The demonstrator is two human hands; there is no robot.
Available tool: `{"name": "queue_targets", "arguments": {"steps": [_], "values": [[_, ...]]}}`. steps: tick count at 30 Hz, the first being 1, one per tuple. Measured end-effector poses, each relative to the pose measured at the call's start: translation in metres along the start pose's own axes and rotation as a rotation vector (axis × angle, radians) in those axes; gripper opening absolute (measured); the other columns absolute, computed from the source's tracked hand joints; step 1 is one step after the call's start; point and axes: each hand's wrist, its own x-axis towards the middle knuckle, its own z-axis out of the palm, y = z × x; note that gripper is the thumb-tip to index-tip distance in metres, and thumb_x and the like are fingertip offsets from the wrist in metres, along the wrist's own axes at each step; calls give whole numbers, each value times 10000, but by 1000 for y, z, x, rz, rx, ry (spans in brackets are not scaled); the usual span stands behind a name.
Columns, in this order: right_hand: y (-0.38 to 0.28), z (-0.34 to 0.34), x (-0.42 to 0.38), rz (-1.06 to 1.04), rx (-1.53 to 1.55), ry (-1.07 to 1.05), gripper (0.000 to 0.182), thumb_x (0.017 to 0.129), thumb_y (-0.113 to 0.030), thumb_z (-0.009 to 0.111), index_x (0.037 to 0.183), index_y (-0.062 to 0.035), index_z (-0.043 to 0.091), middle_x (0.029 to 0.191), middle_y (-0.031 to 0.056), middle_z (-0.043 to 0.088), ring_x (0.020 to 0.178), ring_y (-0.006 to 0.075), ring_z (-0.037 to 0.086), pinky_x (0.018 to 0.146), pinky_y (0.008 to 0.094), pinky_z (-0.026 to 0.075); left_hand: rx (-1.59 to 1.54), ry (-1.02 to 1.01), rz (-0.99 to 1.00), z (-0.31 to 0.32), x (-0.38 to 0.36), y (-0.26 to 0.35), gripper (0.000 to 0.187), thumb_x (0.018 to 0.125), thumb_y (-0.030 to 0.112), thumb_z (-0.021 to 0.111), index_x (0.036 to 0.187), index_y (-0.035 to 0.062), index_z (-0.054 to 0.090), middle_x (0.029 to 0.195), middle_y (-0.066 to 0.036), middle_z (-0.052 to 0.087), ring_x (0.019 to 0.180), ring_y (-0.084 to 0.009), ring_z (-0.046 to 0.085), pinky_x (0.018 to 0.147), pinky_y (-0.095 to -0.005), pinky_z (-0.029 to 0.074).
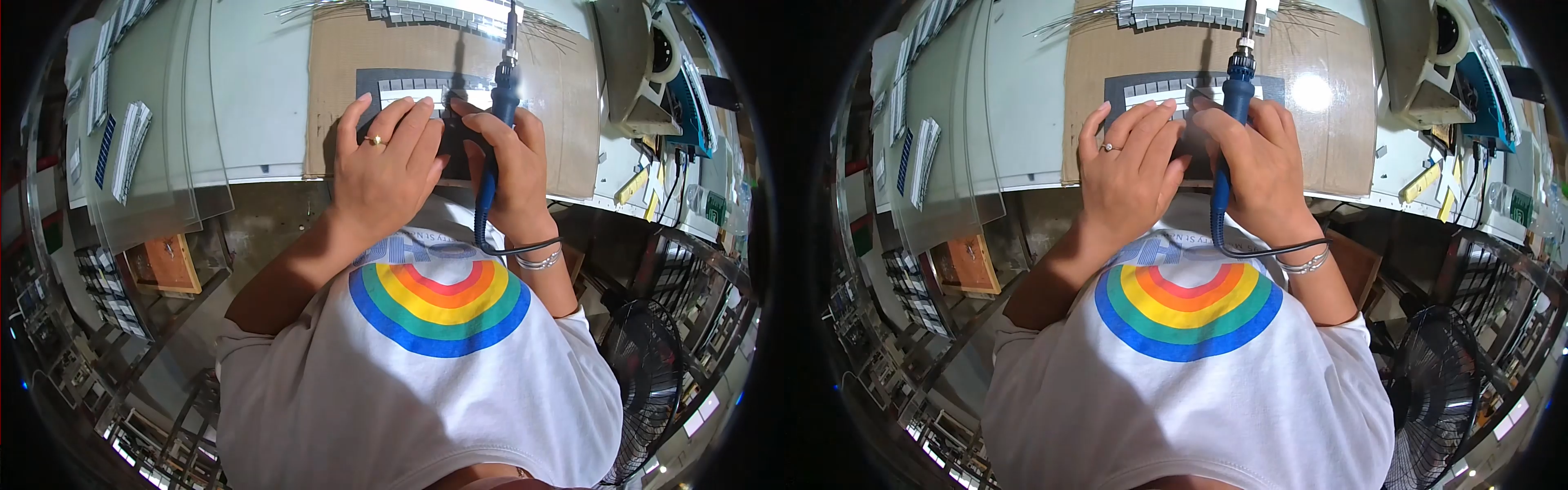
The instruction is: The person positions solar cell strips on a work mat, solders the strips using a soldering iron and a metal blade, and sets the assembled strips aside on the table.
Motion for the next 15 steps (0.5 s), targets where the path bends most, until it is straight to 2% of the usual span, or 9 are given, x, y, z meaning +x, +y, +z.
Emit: {"name": "queue_targets", "arguments": {"steps": [5,8,10,11,12,15], "values": [[-5,0,3,18,-11,-13,514,677,15,710,1168,-85,596,1004,68,707,910,326,564,849,424,426,55,3,25,2,-1,-2,374,765,258,735,1095,99,659,1250,-50,605,1200,-214,530,1068,-538,336],[-3,-4,3,-26,0,82,431,710,-44,748,1122,-85,629,938,65,707,872,319,578,799,409,444,35,14,15,3,-1,-2,366,771,236,726,1102,96,655,1248,-51,610,1193,-216,543,1076,-532,318],[-6,-23,2,-48,-94,129,351,756,-153,783,1079,-76,669,877,70,709,812,307,597,737,389,462,0,26,-4,5,0,-1,365,783,196,718,1124,86,650,1249,-54,621,1179,-219,568,1093,-523,283],[-14,-47,5,35,-160,25,370,818,-295,779,1085,-53,698,864,80,721,735,270,628,647,347,482,1,20,-4,4,0,-1,367,783,200,722,1125,91,649,1249,-51,621,1182,-217,566,1094,-521,282],[-9,-48,0,47,-57,188,528,854,-453,724,1162,-25,692,856,97,719,706,230,656,594,320,492,1,13,-3,4,-1,-1,369,782,204,727,1126,96,647,1249,-49,621,1184,-214,564,1095,-519,281],[-16,-80,-5,304,23,258,734,866,-619,629,1220,24,661,933,126,732,732,183,677,601,293,514,7,-5,-2,2,-1,-1,366,787,220,733,1124,107,650,1253,-41,620,1191,-209,556,1095,-514,281]]}}
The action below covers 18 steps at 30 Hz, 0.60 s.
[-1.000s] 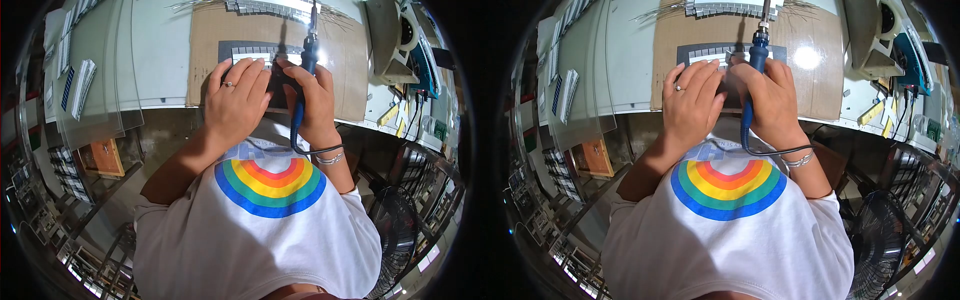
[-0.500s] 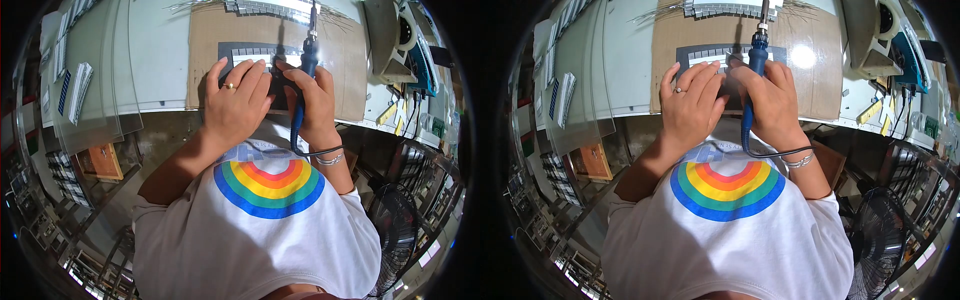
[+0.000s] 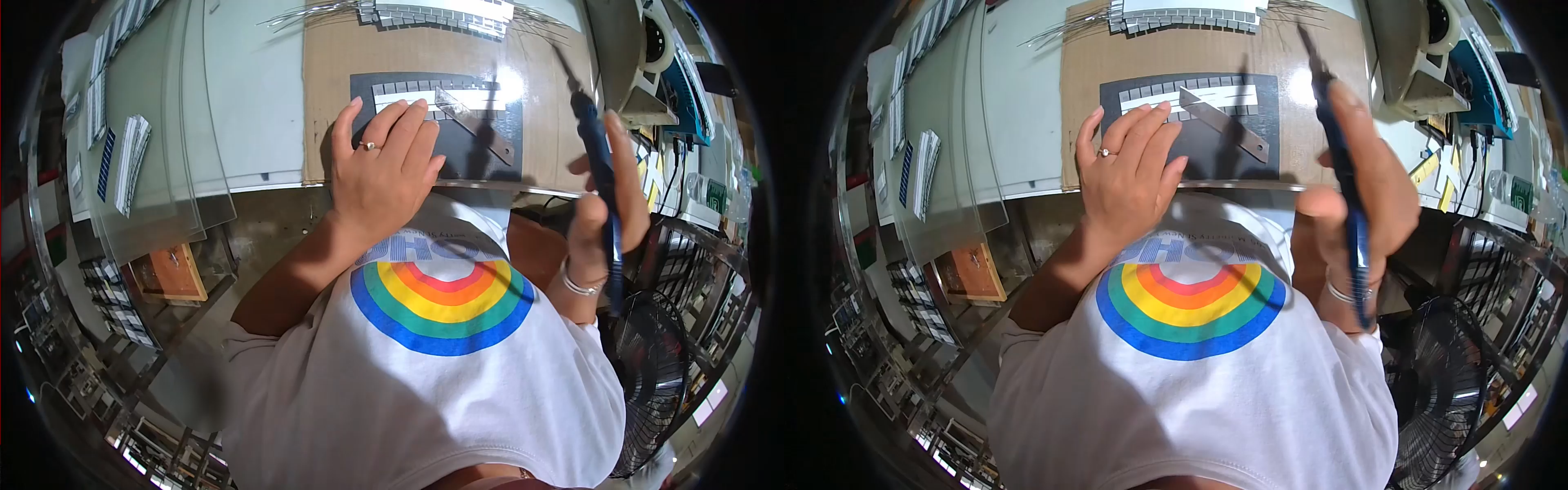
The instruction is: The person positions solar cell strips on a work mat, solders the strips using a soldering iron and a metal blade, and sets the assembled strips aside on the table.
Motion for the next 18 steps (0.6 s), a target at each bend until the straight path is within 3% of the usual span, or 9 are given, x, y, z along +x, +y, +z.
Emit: {"name": "queue_targets", "arguments": {"steps": [2,3,5,8,11,18], "values": [[1,-14,-3,67,82,62,669,927,-546,632,1210,61,651,1009,136,727,759,175,675,665,262,517,4,-3,1,0,1,0,361,791,227,734,1123,111,653,1257,-36,618,1195,-207,553,1095,-512,283],[0,-24,-2,91,121,-4,510,946,-373,676,1189,75,654,979,148,717,741,178,664,669,237,495,5,-3,1,1,0,-1,358,792,228,733,1122,112,655,1258,-34,617,1195,-207,551,1094,-511,284],[2,-32,-11,165,115,-16,394,922,-229,707,1166,79,664,939,139,701,718,151,643,664,220,473,4,-5,-1,1,1,0,357,793,229,734,1122,114,657,1263,-30,616,1195,-206,550,1094,-510,286],[-13,-28,-19,349,252,57,317,878,-143,731,1094,77,659,870,92,669,698,120,611,654,217,452,5,-9,-4,0,1,0,359,793,231,735,1125,116,660,1273,-22,615,1193,-206,550,1091,-510,288],[-14,-21,-20,355,427,54,272,855,-134,730,1016,59,626,833,58,636,701,97,586,669,209,442,11,-11,3,0,0,0,362,795,231,735,1130,117,660,1282,-17,614,1193,-206,548,1090,-510,289],[-18,-7,-17,367,380,19,238,823,-115,726,950,46,605,820,55,614,720,102,579,685,208,442,19,-26,11,0,0,0,361,806,232,728,1141,115,660,1283,-16,617,1196,-207,547,1094,-519,272]]}}
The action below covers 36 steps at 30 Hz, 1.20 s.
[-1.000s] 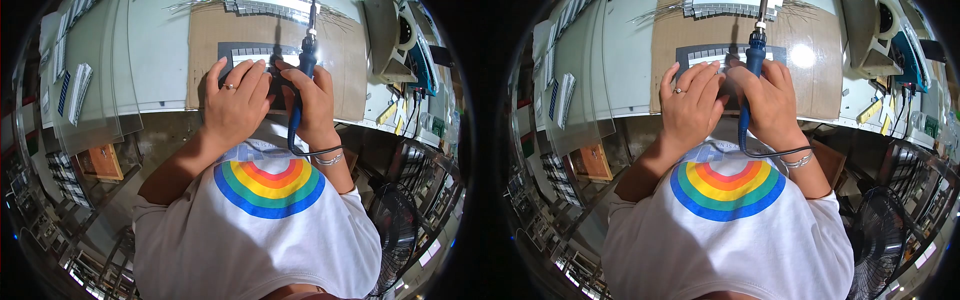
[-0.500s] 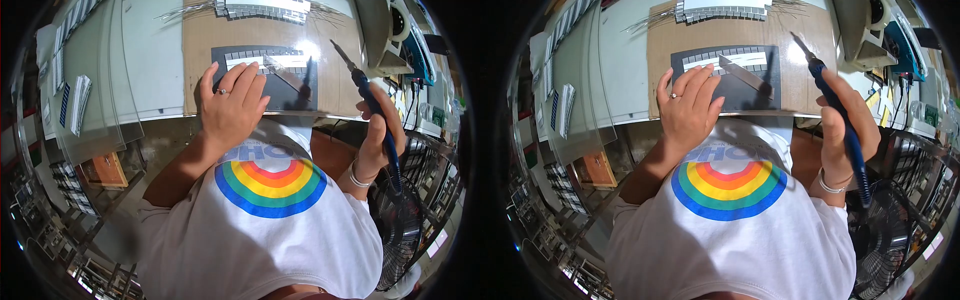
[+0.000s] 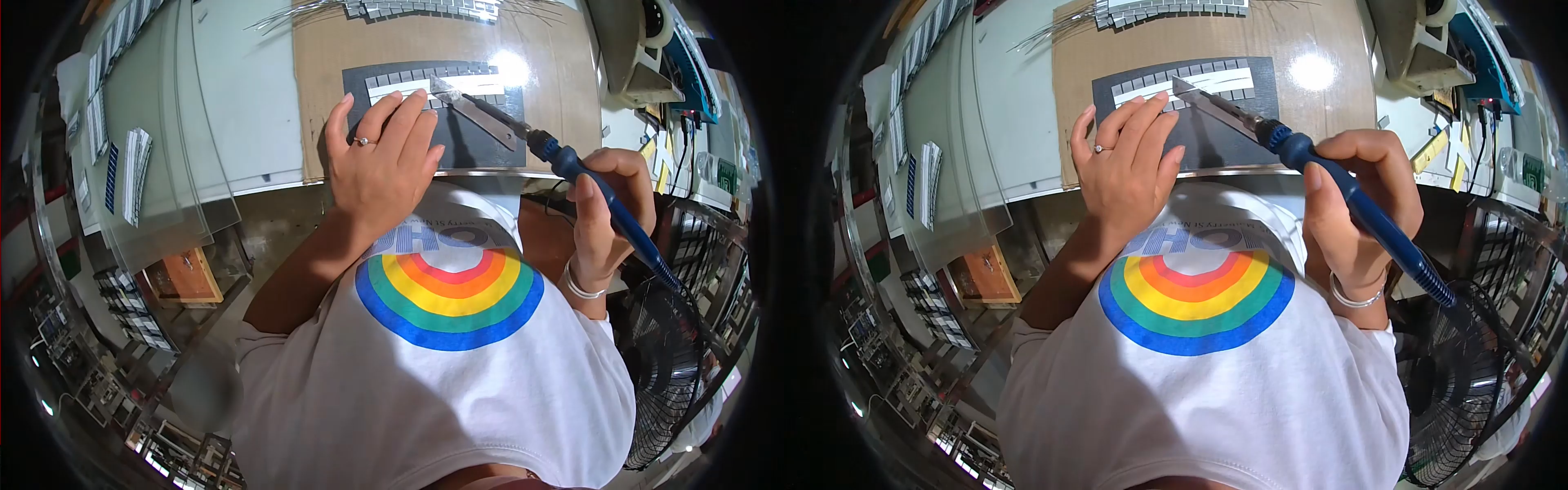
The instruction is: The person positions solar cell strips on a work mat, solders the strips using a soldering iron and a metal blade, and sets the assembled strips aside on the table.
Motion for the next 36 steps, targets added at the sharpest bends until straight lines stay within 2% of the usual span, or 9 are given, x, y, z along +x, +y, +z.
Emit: {"name": "queue_targets", "arguments": {"steps": [9,13,16,19,36], "values": [[5,9,2,55,-9,3,187,845,-96,719,923,33,608,784,59,621,662,92,585,622,199,433,-9,-13,-3,0,-1,0,363,818,231,720,1155,114,651,1285,-20,613,1215,-215,540,1101,-521,247],[4,16,4,75,149,51,158,873,-91,708,916,20,603,754,59,633,593,89,574,570,195,432,23,25,23,5,-2,-3,407,771,291,755,1129,133,643,1256,-15,604,1186,-201,528,1063,-557,298],[6,18,6,110,256,81,153,881,-94,703,918,14,602,746,57,635,569,87,573,549,201,441,30,30,23,6,-2,-3,403,771,292,754,1125,134,644,1254,-16,605,1186,-202,528,1062,-559,298],[7,19,7,155,300,92,149,886,-98,697,915,12,601,743,57,633,568,86,574,545,203,447,36,31,27,6,-2,-3,399,771,294,754,1119,134,643,1253,-18,605,1188,-201,526,1062,-559,296],[11,21,8,103,200,77,171,887,-127,709,900,8,606,743,53,633,580,84,583,562,206,458,2,43,28,6,-2,-3,391,770,280,765,1103,120,636,1255,-33,607,1188,-211,532,1057,-562,299]]}}
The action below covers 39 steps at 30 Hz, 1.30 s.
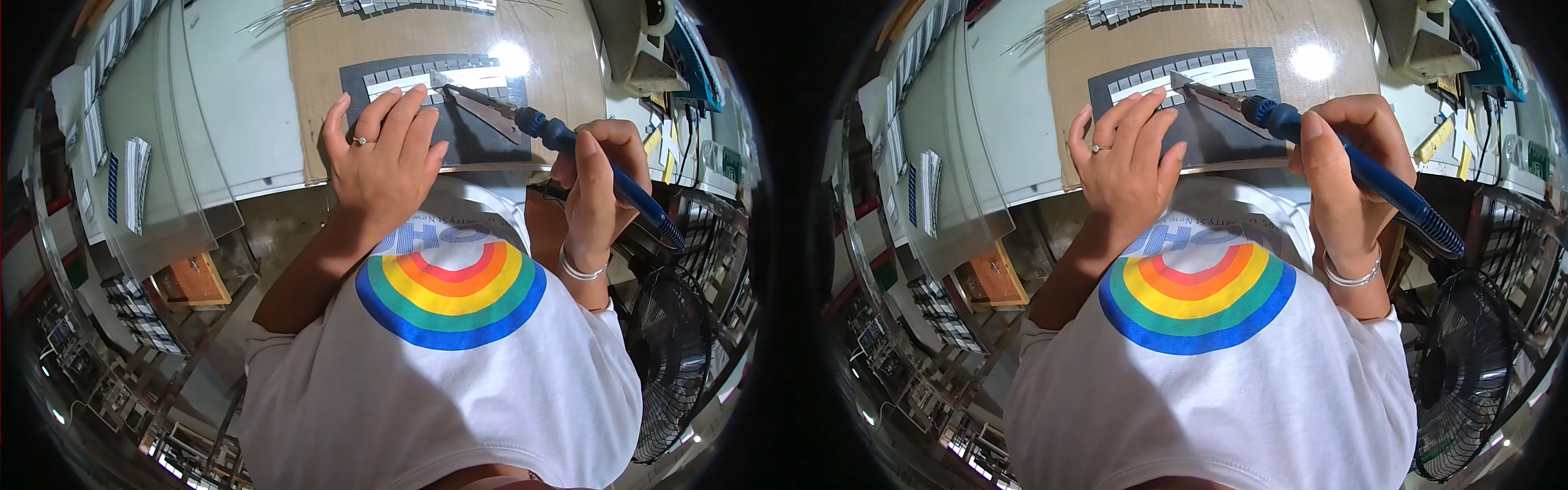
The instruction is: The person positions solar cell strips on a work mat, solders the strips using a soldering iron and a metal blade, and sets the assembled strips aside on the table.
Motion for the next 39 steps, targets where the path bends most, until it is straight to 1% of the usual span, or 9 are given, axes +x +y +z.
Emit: {"name": "queue_targets", "arguments": {"steps": [4,7,25,28,31,34,39], "values": [[0,1,0,3,-14,2,172,887,-128,710,900,9,606,741,51,634,582,84,584,560,206,454,0,1,2,0,0,0,383,773,276,763,1095,116,633,1253,-38,607,1186,-215,534,1056,-564,303],[0,1,0,4,-20,0,171,888,-125,710,901,10,606,739,51,633,586,86,586,560,208,453,-33,-38,-35,-4,0,3,343,817,219,731,1128,116,633,1297,-29,609,1220,-230,540,1100,-524,252],[0,2,-1,20,-63,-32,154,898,-98,695,878,16,593,777,62,614,591,99,598,566,214,467,-35,-46,-26,-5,1,2,359,808,213,739,1132,107,628,1305,-32,601,1227,-235,535,1097,-528,261],[-1,3,0,23,-61,-31,153,894,-93,697,876,16,591,774,62,613,590,99,598,562,213,466,-19,-11,-1,-2,0,0,385,770,264,766,1095,102,638,1265,-52,614,1191,-229,544,1066,-560,301],[-1,4,0,29,-57,-34,152,892,-91,699,873,13,590,771,59,609,591,95,598,560,213,465,-22,-21,1,-3,1,0,385,773,260,765,1096,96,637,1268,-58,613,1191,-232,545,1065,-559,299],[-2,5,0,24,-73,-32,147,892,-87,697,871,11,589,766,53,604,589,91,594,558,212,463,-43,-54,-26,-5,0,1,356,817,217,733,1139,111,623,1311,-35,598,1237,-233,525,1098,-527,253],[-2,5,0,37,-65,-40,144,891,-87,694,869,8,588,762,49,599,585,86,587,557,209,458,-48,-56,-34,-5,0,2,359,817,216,732,1142,115,619,1320,-33,593,1238,-233,524,1099,-527,250]]}}
